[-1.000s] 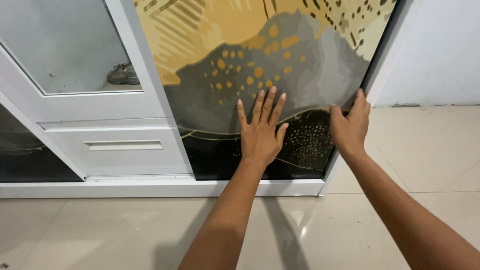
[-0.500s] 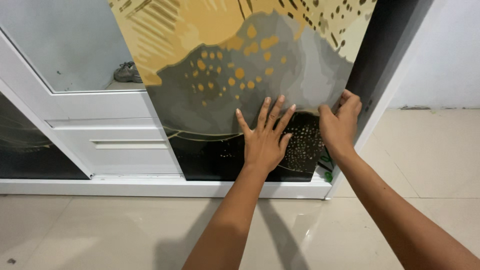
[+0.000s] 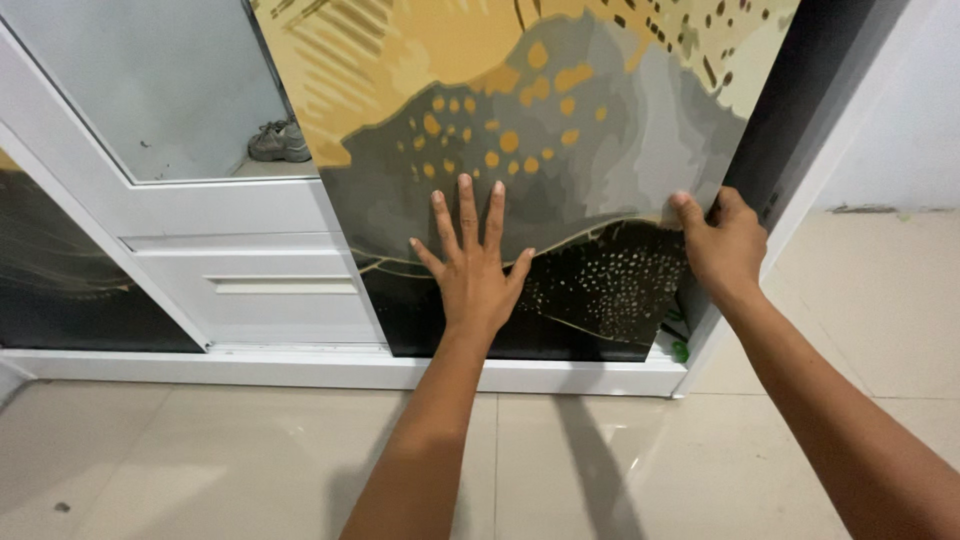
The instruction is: The person opens a wardrobe, retrieves a green-lidded container, and empties its contents onto the floor. They then sort through medical supplies including gloves, syringes, vials, and a cable, placing them into separate piles.
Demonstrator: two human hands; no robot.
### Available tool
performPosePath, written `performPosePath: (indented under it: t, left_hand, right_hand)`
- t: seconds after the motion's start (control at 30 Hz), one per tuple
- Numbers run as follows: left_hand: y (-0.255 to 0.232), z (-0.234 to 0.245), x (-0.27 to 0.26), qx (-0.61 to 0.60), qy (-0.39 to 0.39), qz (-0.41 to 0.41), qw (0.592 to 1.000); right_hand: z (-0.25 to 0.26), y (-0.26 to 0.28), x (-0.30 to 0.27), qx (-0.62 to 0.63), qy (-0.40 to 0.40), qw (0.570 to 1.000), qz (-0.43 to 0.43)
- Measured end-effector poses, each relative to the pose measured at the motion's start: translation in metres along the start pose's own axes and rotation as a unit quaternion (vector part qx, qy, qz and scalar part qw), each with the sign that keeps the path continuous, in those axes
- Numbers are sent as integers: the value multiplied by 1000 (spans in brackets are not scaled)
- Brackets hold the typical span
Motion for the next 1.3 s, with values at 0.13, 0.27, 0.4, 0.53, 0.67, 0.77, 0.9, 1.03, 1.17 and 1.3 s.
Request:
performPosePath:
  t: [0.13, 0.27, 0.4, 0.53, 0.67, 0.77, 0.9, 1.03, 1.17, 1.3]
  left_hand:
    - [-2, 5, 1, -21, -12, -11, 1000]
    - [1, 2, -2, -26, -35, -11, 999]
    - [-14, -7, 4, -31, -76, 3, 997]
    - [-27, -16, 1, -53, -102, 5, 993]
    - [-11, -18, 4, -49, -104, 10, 993]
    - [46, 9, 2, -114, -253, 112, 954]
    - [158, 28, -12, -273, -330, 349, 833]
    - [193, 19, -7, -332, -239, 313, 857]
    - [210, 7, 2, -315, -227, 270, 881]
    - [225, -8, 3, -331, -203, 286, 876]
  right_hand:
    - [11, 8, 3, -13, -49, 998, 43]
    - [4, 6, 0, -11, -35, 999, 33]
    - [5, 2, 9, 9, -10, 999, 41]
    - [3, 1, 8, 59, 2, 997, 55]
    - [1, 2, 11, 106, 4, 992, 64]
    - [-5, -5, 11, 103, 17, 993, 47]
    - [-12, -5, 10, 163, 52, 983, 68]
    - [-16, -14, 11, 128, 47, 989, 51]
    - [-12, -18, 4, 41, -24, 999, 16]
    - [-10, -9, -11, 59, -85, 994, 23]
Point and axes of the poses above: each hand's wrist, its own x-axis towards the middle knuckle, its own z-axis out of the back of the hand, y = z × x, the point moved 8 cm from there along x, towards the middle knuckle, and after that the axes turned 14 degrees about -x, right-handed, at the moved point
